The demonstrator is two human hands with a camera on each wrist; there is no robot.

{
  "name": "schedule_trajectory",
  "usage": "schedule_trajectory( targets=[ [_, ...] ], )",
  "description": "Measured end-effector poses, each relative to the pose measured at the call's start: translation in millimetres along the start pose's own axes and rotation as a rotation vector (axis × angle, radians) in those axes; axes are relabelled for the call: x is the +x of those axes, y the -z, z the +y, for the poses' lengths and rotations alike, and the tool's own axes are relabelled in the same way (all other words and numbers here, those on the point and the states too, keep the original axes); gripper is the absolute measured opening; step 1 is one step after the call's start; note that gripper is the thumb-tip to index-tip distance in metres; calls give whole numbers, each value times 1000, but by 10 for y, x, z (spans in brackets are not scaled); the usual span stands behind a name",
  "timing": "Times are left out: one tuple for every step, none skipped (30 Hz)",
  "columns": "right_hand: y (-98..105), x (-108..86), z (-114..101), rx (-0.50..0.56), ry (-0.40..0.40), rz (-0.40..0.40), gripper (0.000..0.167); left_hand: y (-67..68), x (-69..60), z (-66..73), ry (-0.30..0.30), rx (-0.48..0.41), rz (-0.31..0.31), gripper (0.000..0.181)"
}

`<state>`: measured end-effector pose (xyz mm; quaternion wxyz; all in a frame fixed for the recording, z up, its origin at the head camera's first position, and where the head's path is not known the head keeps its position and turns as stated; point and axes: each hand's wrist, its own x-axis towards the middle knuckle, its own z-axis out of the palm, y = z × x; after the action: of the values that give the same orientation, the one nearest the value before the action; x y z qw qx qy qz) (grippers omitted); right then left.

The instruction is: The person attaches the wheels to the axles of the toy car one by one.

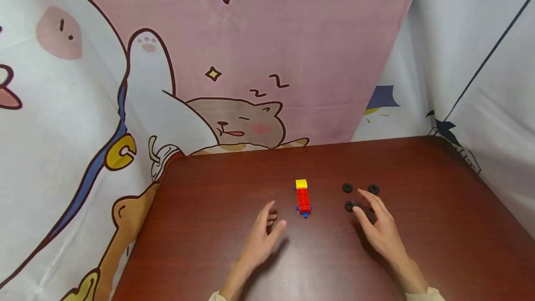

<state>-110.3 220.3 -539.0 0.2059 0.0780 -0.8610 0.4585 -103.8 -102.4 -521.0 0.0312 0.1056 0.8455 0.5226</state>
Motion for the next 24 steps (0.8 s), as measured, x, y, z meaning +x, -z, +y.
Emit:
schedule_trajectory(
  targets=[
    [-19, 11, 18, 0, 6, 22, 55, -23, 31, 5, 11, -33, 19, 65],
    [-36, 22, 36, -1, 12, 34, 54, -51, 66, 12, 22, -62, 42, 62],
    [-54, 30, 54, -14, 13, 35, 54, -79, 102, 23, 31, -91, 67, 60],
    [-70, 33, 69, -32, 7, 26, 54, -112, 141, 27, 42, -111, 91, 57],
    [-84, 31, 80, -56, 1, 10, 54, -146, 179, 38, 59, -126, 114, 55],
    [-96, 23, 89, -86, -6, -9, 55, -184, 218, 43, 74, -135, 137, 53],
    [-107, 13, 97, -118, -14, -30, 55, -218, 259, 51, 82, -137, 160, 50],
    [-116, 5, 103, -140, -20, -47, 56, -252, 297, 64, 94, -130, 180, 48],
    [-124, -2, 105, -159, -27, -59, 56, -284, 336, 76, 96, -116, 196, 47],
    [-134, -21, 112, -176, -37, -68, 55, -324, 366, 82, 109, -98, 203, 46],
    [-146, -33, 118, -185, -44, -71, 55, -361, 401, 90, 115, -73, 211, 45],
    [-161, -38, 122, -192, -48, -70, 54, -394, 441, 99, 114, -48, 215, 45],
    [-179, -36, 122, -198, -50, -66, 53, -420, 479, 113, 111, -17, 216, 45],
    [-199, -29, 119, -208, -48, -60, 52, -446, 519, 127, 106, 24, 218, 44],
    [-222, -22, 114, -219, -46, -55, 52, -467, 559, 141, 104, 68, 217, 44],
    [-248, -14, 108, -236, -40, -48, 51, -482, 599, 157, 106, 110, 215, 45],
    [-273, -5, 101, -251, -33, -41, 50, -496, 639, 171, 107, 155, 214, 46],
    [-297, 4, 92, -269, -23, -34, 48, -506, 675, 188, 113, 200, 213, 48],
    [-319, 13, 85, -285, -12, -24, 45, -517, 707, 203, 123, 248, 214, 50],
    [-336, 20, 80, -300, 1, -14, 43, -529, 737, 217, 131, 301, 215, 52],
    [-350, 27, 77, -312, 16, -3, 40, -542, 765, 230, 146, 340, 215, 55],
    [-361, 35, 78, -325, 28, 10, 37, -555, 790, 241, 155, 377, 216, 57],
    [-367, 42, 78, -332, 35, 20, 35, -569, 808, 248, 165, 412, 215, 60],
    [-371, 48, 82, -337, 40, 30, 32, -580, 823, 253, 170, 443, 215, 61]
  ],
)
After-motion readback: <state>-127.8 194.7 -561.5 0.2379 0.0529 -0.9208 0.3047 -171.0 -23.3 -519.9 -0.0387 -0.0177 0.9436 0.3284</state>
